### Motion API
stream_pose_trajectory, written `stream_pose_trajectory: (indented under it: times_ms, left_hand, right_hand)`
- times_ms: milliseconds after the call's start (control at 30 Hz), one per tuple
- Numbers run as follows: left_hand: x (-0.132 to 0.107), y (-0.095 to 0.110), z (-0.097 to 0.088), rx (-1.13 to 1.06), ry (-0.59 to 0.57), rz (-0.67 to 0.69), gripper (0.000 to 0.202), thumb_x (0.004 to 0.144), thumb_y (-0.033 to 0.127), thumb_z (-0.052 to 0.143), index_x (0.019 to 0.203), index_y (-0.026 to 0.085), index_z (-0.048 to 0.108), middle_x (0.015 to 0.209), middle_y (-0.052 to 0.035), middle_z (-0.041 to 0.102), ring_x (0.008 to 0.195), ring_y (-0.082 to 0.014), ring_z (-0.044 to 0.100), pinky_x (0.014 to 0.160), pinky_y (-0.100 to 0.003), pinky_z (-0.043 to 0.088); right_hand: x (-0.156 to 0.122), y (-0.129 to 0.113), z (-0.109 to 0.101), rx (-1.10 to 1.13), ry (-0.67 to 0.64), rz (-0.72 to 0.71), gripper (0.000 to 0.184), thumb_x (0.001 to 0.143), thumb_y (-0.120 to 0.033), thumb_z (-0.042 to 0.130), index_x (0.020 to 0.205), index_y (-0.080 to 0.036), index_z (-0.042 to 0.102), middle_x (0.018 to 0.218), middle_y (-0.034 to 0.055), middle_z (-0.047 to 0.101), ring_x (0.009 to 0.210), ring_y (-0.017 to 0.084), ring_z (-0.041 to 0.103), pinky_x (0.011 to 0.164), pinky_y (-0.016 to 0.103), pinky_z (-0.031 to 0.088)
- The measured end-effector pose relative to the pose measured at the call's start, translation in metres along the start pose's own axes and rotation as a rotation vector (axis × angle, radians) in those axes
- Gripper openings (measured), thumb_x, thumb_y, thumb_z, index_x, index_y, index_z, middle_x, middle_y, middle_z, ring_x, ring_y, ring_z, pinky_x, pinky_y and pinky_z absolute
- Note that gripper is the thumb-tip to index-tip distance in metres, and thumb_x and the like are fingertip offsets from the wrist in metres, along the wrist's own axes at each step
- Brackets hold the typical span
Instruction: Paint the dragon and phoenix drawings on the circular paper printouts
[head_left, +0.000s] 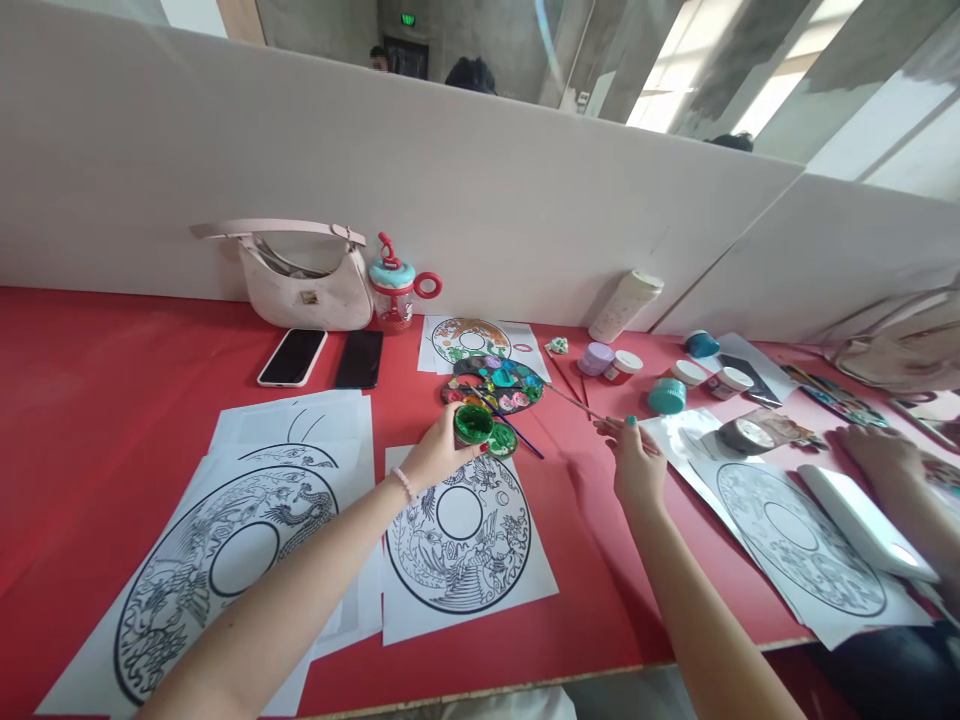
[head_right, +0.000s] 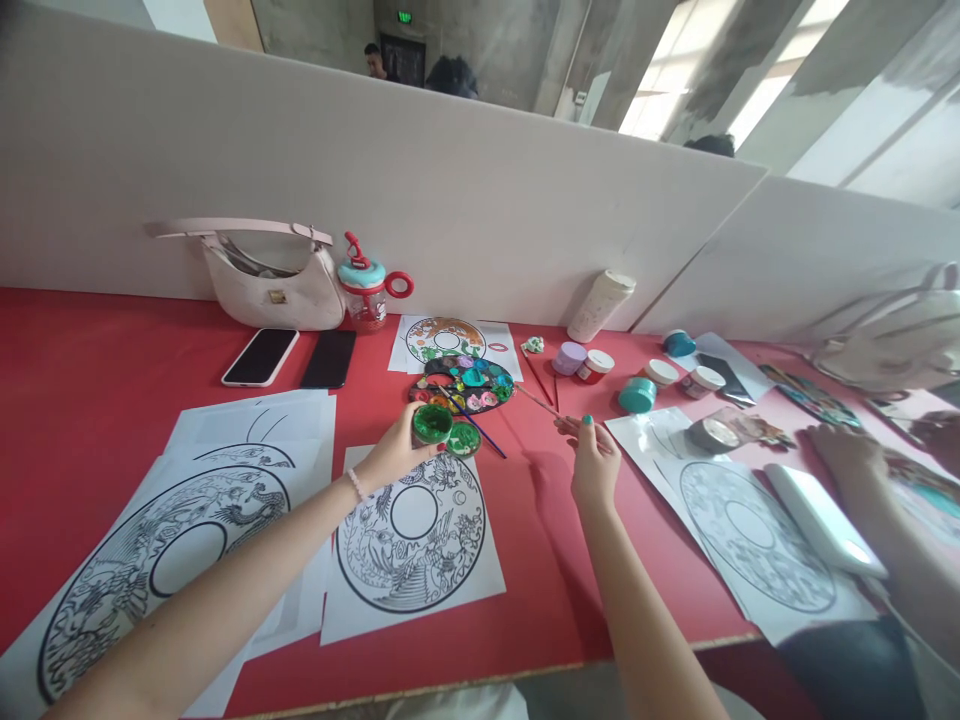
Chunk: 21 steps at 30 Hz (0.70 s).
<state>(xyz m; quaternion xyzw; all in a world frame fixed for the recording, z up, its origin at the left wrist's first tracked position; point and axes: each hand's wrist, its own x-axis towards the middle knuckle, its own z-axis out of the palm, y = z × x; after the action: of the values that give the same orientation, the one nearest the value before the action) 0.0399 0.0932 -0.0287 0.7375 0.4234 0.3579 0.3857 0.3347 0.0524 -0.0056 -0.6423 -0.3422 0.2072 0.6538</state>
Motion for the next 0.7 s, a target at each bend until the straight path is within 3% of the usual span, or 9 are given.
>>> stream_pose_trajectory:
  times_ms: [200,433,567,700]
  left_hand:
    - [0.0,0.001,-0.001,-0.015,0.012,-0.005,0.061,0.079,0.041,0.068,0.125,0.019,0.036,0.12,-0.017,0.058,0.109,-0.0312,0.059,0.09,-0.048,0.049]
    - [0.001,-0.003,-0.001,-0.041,0.032,0.016,0.063,0.078,0.042,0.069,0.126,0.02,0.035,0.123,-0.0161,0.057,0.114,-0.0308,0.057,0.093,-0.048,0.048]
    - [0.002,-0.005,-0.001,-0.066,0.048,0.038,0.064,0.077,0.042,0.07,0.127,0.02,0.034,0.123,-0.0152,0.057,0.114,-0.0298,0.057,0.095,-0.048,0.046]
    - [0.003,0.0,-0.004,-0.087,0.085,0.041,0.06,0.077,0.036,0.07,0.123,0.02,0.034,0.121,-0.0137,0.056,0.113,-0.0278,0.057,0.095,-0.046,0.047]
  right_hand:
    - [-0.009,-0.004,-0.004,-0.13,-0.134,-0.172,0.04,0.08,-0.055,0.058,0.083,-0.016,0.066,0.085,0.0105,0.073,0.083,0.021,0.068,0.072,0.032,0.048]
    - [-0.011,-0.005,0.007,0.164,-0.12,0.063,0.045,0.074,-0.064,0.057,0.071,-0.019,0.058,0.061,0.0065,0.068,0.058,0.019,0.066,0.052,0.029,0.047]
    - [-0.009,-0.014,0.028,0.208,-0.165,0.079,0.05,0.07,-0.07,0.057,0.06,-0.021,0.052,0.048,0.0018,0.058,0.047,0.016,0.059,0.052,0.031,0.05]
    - [-0.016,-0.03,0.051,0.253,-0.208,0.038,0.046,0.073,-0.064,0.059,0.06,-0.021,0.052,0.05,-0.0001,0.056,0.046,0.013,0.057,0.052,0.03,0.051]
